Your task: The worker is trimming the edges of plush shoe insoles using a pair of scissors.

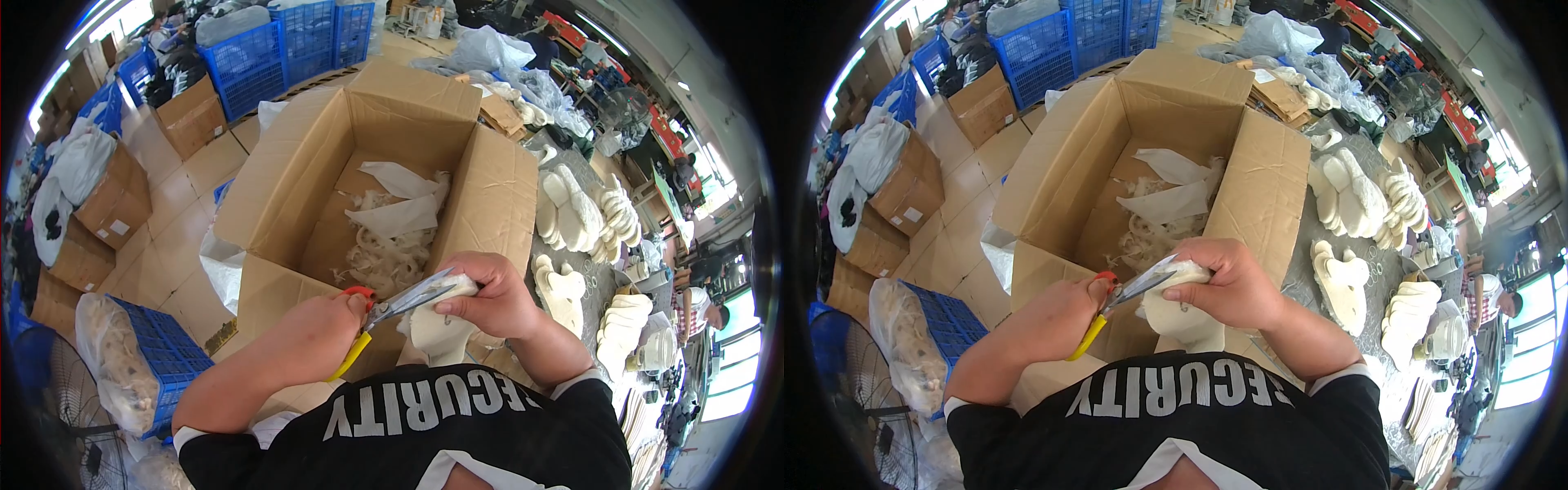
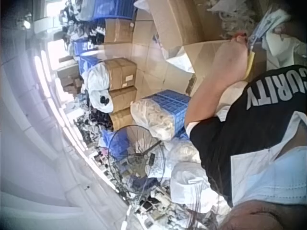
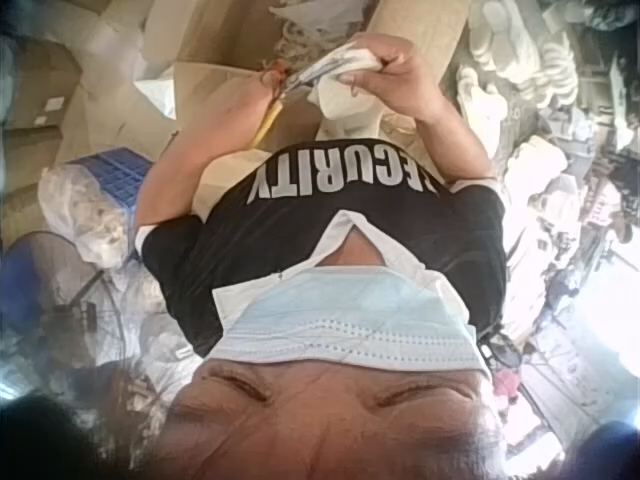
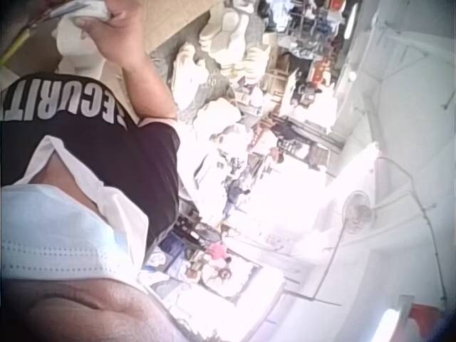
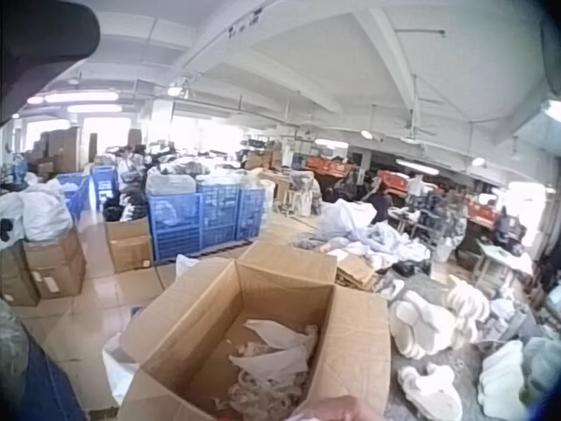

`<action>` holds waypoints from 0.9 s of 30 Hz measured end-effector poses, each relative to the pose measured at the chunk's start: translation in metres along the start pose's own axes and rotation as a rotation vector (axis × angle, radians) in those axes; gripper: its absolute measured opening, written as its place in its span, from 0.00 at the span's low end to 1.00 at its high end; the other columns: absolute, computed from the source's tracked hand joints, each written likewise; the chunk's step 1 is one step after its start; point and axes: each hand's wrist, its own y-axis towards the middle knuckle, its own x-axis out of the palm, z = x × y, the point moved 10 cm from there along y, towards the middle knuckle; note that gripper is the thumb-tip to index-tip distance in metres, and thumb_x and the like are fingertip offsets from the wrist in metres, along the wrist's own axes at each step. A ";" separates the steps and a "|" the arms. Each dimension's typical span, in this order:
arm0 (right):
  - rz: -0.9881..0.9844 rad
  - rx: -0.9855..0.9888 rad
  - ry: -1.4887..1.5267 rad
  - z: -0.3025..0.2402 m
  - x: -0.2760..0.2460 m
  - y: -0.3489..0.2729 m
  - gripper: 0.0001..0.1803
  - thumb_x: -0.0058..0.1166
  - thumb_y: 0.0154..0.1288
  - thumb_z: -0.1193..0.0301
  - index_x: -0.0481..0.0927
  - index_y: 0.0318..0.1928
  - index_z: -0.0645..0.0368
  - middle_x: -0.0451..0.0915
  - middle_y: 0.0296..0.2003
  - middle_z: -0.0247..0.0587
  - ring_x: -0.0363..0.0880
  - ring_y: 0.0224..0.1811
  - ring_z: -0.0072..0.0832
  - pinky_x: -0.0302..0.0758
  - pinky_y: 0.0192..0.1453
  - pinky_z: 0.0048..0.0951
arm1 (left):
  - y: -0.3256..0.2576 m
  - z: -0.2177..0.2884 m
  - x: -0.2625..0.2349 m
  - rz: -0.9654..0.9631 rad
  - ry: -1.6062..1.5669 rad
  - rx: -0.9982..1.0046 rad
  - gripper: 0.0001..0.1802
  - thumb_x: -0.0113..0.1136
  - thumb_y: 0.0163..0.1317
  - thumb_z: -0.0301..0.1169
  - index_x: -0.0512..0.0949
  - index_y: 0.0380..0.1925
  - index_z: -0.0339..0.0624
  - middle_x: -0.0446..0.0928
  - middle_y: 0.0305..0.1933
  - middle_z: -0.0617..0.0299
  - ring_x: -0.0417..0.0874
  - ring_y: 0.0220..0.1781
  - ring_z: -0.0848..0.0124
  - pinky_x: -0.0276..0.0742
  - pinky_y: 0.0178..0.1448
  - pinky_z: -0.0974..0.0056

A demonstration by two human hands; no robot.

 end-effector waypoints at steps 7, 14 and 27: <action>-0.026 0.038 -0.077 0.010 0.004 0.008 0.06 0.58 0.54 0.79 0.77 0.33 0.63 0.73 0.26 0.32 0.70 0.28 0.17 0.68 0.33 0.21 | -0.004 -0.017 0.004 -0.106 -0.021 -0.107 0.09 0.51 0.55 0.26 0.66 0.34 0.32 0.73 0.29 0.43 0.76 0.33 0.46 0.69 0.34 0.51; -0.057 0.214 0.067 0.042 0.015 0.025 0.08 0.59 0.54 0.77 0.78 0.36 0.63 0.76 0.26 0.30 0.70 0.29 0.14 0.68 0.33 0.20 | 0.003 -0.038 -0.003 -0.068 0.013 -0.106 0.11 0.49 0.59 0.32 0.68 0.35 0.34 0.73 0.23 0.42 0.76 0.31 0.46 0.69 0.34 0.50; -0.146 0.386 0.175 0.080 0.037 0.045 0.09 0.58 0.55 0.76 0.79 0.38 0.63 0.77 0.25 0.27 0.69 0.27 0.12 0.68 0.30 0.19 | 0.008 -0.071 0.008 -0.200 -0.069 -0.206 0.11 0.49 0.60 0.33 0.69 0.31 0.32 0.74 0.26 0.43 0.75 0.33 0.47 0.69 0.37 0.51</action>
